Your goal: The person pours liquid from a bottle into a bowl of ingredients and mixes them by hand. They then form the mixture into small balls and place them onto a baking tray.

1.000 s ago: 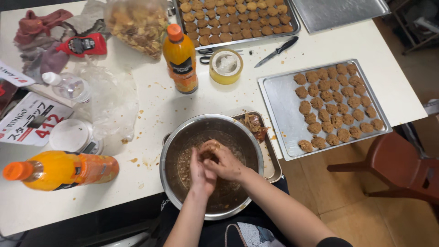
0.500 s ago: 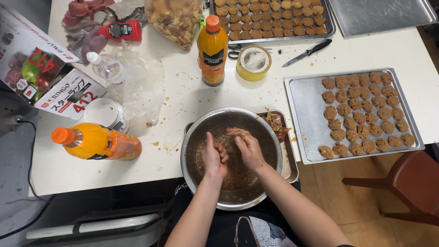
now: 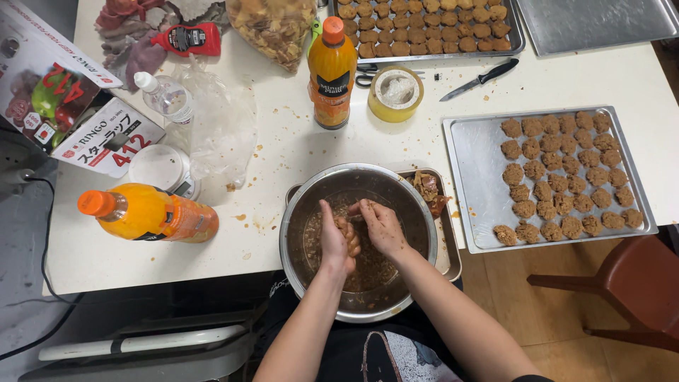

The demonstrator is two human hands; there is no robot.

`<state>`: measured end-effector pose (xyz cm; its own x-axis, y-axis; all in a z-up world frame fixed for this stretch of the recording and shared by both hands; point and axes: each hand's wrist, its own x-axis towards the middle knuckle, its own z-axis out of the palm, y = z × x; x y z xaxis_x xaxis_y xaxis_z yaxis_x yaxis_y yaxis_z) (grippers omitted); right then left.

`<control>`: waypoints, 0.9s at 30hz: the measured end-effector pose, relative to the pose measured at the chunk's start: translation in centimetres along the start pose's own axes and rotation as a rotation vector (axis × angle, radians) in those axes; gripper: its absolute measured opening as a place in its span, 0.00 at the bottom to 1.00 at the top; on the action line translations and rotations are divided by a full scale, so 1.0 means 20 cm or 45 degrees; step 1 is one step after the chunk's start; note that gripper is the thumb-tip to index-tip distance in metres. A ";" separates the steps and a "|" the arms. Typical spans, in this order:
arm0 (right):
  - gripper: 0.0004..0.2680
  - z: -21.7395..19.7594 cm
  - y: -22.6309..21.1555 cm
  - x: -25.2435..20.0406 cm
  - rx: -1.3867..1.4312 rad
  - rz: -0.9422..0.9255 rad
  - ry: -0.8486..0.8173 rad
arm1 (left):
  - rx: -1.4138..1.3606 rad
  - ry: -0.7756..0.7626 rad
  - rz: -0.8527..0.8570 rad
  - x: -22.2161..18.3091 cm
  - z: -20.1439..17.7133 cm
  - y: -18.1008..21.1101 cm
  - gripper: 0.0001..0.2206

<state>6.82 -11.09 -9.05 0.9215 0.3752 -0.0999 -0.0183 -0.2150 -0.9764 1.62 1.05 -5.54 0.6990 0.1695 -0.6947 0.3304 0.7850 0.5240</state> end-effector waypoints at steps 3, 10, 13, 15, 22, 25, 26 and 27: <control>0.17 0.00 0.01 0.00 0.010 0.075 -0.016 | 0.048 0.010 -0.066 0.02 0.00 -0.01 0.30; 0.18 0.00 0.07 0.02 0.074 0.096 -0.016 | 0.108 -0.045 -0.094 0.05 -0.03 -0.06 0.30; 0.18 0.01 0.12 0.03 0.144 0.111 -0.037 | 0.102 -0.043 -0.051 0.07 -0.05 -0.07 0.30; 0.18 0.01 0.12 0.02 0.202 0.129 -0.046 | 0.060 -0.063 -0.057 0.07 -0.06 -0.08 0.30; 0.16 0.01 0.01 -0.03 0.119 0.237 0.052 | 0.000 -0.244 0.006 0.09 -0.05 -0.12 0.18; 0.14 -0.01 0.01 -0.04 0.087 -0.024 0.190 | -0.106 -0.311 0.017 0.11 -0.08 -0.13 0.18; 0.12 -0.02 0.02 -0.04 -0.003 -0.204 0.262 | -0.106 -0.310 0.019 0.12 -0.09 -0.13 0.18; 0.12 -0.01 0.02 -0.04 -0.004 -0.206 0.262 | -0.179 -0.322 0.045 0.14 -0.10 -0.15 0.18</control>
<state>6.18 -11.74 -9.40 0.9719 0.2135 0.0987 0.1364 -0.1699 -0.9760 1.31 0.47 -10.05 0.8503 0.0584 -0.5230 0.2239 0.8592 0.4600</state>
